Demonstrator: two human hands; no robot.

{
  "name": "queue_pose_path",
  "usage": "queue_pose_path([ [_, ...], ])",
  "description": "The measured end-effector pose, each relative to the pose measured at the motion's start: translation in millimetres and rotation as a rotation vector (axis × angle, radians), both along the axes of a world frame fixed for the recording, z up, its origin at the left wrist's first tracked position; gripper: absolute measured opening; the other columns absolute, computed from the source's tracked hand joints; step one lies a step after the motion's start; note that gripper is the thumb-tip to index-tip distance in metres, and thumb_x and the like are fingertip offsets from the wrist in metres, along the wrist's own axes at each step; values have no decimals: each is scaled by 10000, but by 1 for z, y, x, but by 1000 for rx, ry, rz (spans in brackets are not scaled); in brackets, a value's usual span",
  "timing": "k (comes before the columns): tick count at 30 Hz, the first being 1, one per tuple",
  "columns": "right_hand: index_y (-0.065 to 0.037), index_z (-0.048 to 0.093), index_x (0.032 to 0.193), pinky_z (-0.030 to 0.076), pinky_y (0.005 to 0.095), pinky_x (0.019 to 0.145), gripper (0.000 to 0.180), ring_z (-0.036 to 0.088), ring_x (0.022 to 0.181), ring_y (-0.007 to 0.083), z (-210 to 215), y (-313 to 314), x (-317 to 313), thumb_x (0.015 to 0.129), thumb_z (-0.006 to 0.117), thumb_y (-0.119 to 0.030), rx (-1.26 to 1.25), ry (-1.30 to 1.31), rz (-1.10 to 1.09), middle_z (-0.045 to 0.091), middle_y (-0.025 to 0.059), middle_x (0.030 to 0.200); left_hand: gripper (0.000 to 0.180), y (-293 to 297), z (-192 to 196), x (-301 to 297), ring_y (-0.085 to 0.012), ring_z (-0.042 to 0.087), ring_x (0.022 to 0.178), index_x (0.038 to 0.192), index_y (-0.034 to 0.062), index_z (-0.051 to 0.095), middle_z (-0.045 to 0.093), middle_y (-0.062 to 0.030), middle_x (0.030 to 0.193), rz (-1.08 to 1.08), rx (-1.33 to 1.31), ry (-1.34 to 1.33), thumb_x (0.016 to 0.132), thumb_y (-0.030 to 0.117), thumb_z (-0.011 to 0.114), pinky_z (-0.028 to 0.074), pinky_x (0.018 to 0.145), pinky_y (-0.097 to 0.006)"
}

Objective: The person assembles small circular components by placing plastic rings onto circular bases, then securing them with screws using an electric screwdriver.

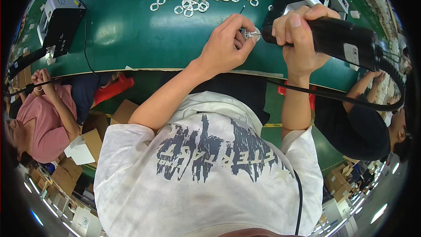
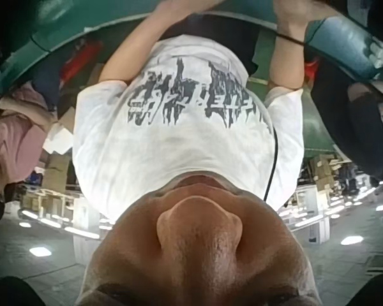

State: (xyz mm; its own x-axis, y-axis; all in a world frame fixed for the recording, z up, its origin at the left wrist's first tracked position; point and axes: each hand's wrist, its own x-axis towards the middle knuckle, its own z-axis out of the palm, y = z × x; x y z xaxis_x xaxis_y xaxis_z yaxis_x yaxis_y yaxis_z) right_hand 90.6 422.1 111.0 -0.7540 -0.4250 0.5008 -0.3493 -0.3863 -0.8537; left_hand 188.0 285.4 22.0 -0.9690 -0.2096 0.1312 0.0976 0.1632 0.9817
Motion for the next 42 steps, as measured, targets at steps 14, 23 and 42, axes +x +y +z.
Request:
queue_pose_path([
  [14,21,544,1147,504,295,507,260,591,551,135,-8,-5,-8,961,667,153,-144,-25,13,619,96,778,249,-2,-1,-4,-121,686,758,1124,-2,640,710,-116,1216,-5,-16,15,938,22,804,614,683,-271],
  [23,-47,517,1107,485,343,545,226,505,550,136,-14,-3,-17,1003,640,112,-64,-73,186,554,66,792,249,-2,-1,-4,-142,690,772,1130,-2,633,711,-100,1206,-13,-3,8,946,18,800,607,683,-283],
  [42,11,571,1265,571,331,589,341,633,602,180,33,33,7,957,682,108,-146,155,-121,662,123,795,219,6,-1,-2,-167,705,789,1136,9,675,726,-122,1211,-90,-88,46,971,67,807,595,709,-293],
])
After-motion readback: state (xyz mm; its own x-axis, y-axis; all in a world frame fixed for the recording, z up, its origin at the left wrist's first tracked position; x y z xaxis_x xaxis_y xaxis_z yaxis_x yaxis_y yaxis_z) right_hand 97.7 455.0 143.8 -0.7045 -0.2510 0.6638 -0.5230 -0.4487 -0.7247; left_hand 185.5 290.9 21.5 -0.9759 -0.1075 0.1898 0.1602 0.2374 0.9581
